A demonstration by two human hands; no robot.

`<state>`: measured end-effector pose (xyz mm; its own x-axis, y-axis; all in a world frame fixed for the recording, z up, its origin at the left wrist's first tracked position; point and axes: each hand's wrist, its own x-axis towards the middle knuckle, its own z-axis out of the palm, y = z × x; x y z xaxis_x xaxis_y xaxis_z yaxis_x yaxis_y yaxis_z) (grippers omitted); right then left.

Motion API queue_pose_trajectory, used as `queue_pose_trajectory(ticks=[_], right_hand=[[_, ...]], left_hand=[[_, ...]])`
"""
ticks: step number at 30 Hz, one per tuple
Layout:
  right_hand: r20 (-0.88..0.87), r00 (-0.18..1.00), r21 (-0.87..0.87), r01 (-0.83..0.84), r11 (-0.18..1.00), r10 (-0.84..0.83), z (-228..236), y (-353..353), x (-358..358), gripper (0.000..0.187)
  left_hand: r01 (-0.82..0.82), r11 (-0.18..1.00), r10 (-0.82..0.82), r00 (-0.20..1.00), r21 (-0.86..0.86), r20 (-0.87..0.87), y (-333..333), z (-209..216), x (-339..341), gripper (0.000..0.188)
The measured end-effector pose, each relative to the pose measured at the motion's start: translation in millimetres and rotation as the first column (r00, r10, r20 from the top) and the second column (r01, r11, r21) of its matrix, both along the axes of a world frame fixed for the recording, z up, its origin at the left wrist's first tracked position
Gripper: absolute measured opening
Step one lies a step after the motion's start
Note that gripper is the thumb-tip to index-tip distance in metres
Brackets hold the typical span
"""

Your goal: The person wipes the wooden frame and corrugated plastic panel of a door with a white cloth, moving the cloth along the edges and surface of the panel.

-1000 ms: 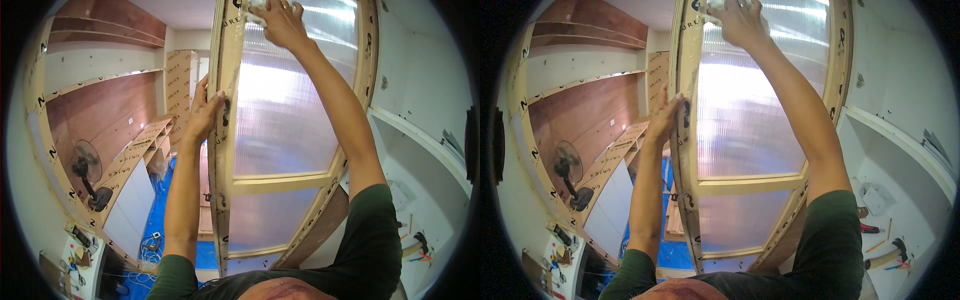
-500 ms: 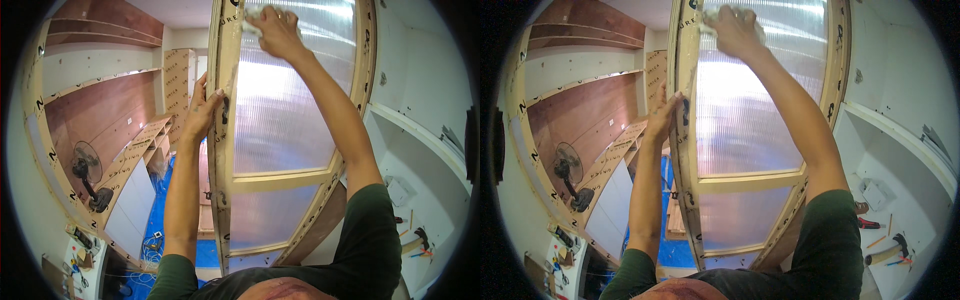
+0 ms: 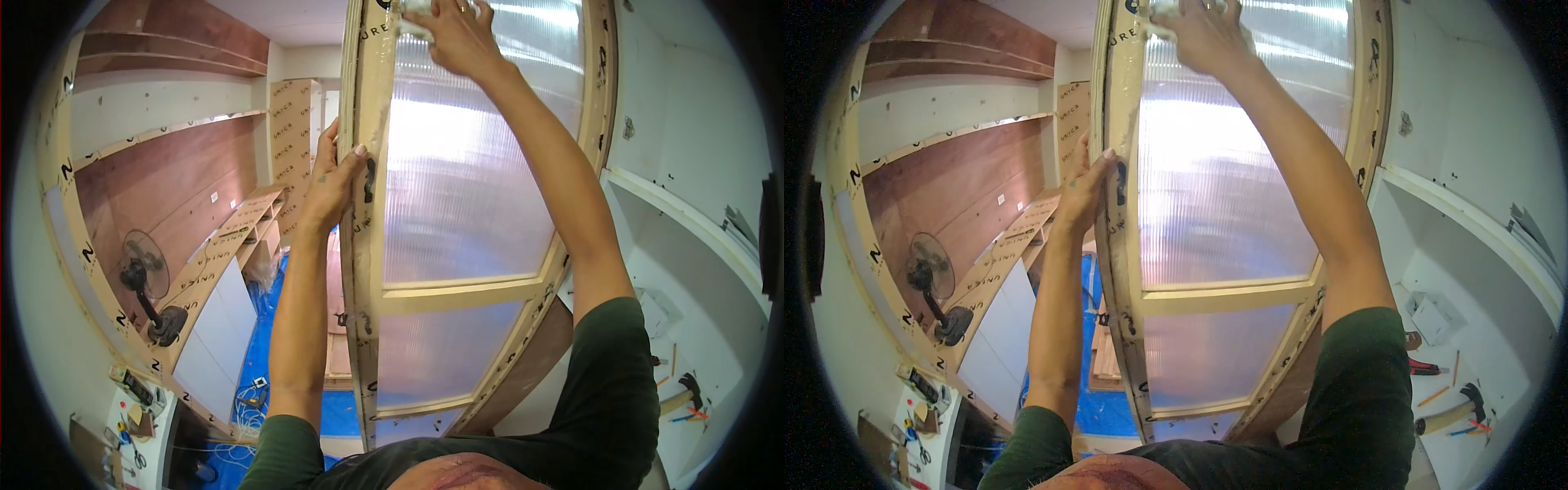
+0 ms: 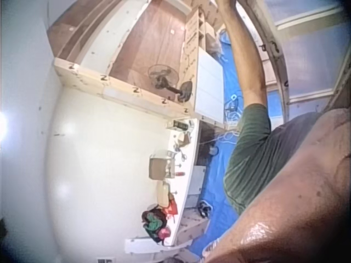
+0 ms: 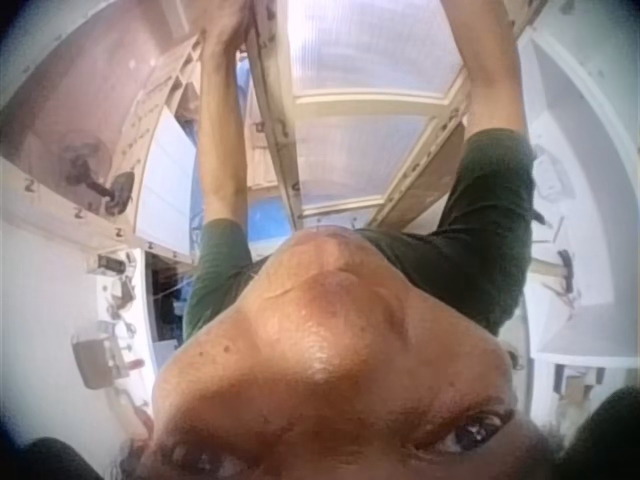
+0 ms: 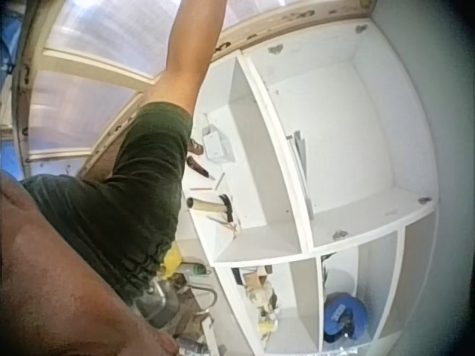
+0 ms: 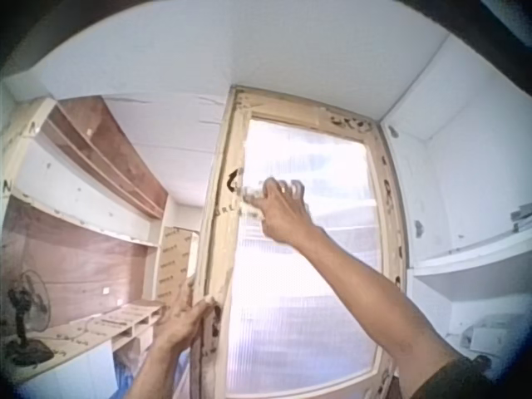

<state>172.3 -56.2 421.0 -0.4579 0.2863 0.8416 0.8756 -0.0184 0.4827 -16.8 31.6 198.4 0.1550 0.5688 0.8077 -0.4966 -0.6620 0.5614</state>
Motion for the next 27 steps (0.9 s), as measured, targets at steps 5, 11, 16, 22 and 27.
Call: queue_pose_trajectory(ticks=[5, 11, 16, 22, 27], right_hand=[[0.015, 1.000, 0.019, 0.011, 1.000, -0.011, -12, 19, 3, 0.059], [0.099, 0.995, 0.093, -0.013, 0.996, 0.003, 15, 9, 12, 0.056], [0.117, 0.993, 0.033, 0.027, 0.999, -0.031, 15, 5, 3, 0.056], [0.112, 0.993, -0.110, 0.061, 0.992, -0.049, 7, -12, 3, 0.053], [0.146, 0.989, 0.050, -0.023, 0.999, 0.015, 31, -3, 10, 0.056]], left_hand=[[-0.046, 0.998, 0.044, 0.998, -0.046, -0.049, -12, 4, -1, 0.068], [-0.012, 0.998, 0.012, 1.000, -0.054, -0.007, -24, 7, 1, 0.068], [-0.001, 0.999, 0.001, 1.000, -0.045, -0.001, -15, 2, 0, 0.067], [0.009, 0.998, -0.009, 1.000, -0.065, 0.001, -9, -1, 2, 0.068], [-0.016, 0.999, 0.015, 0.999, -0.049, -0.032, -7, 3, 2, 0.068]])
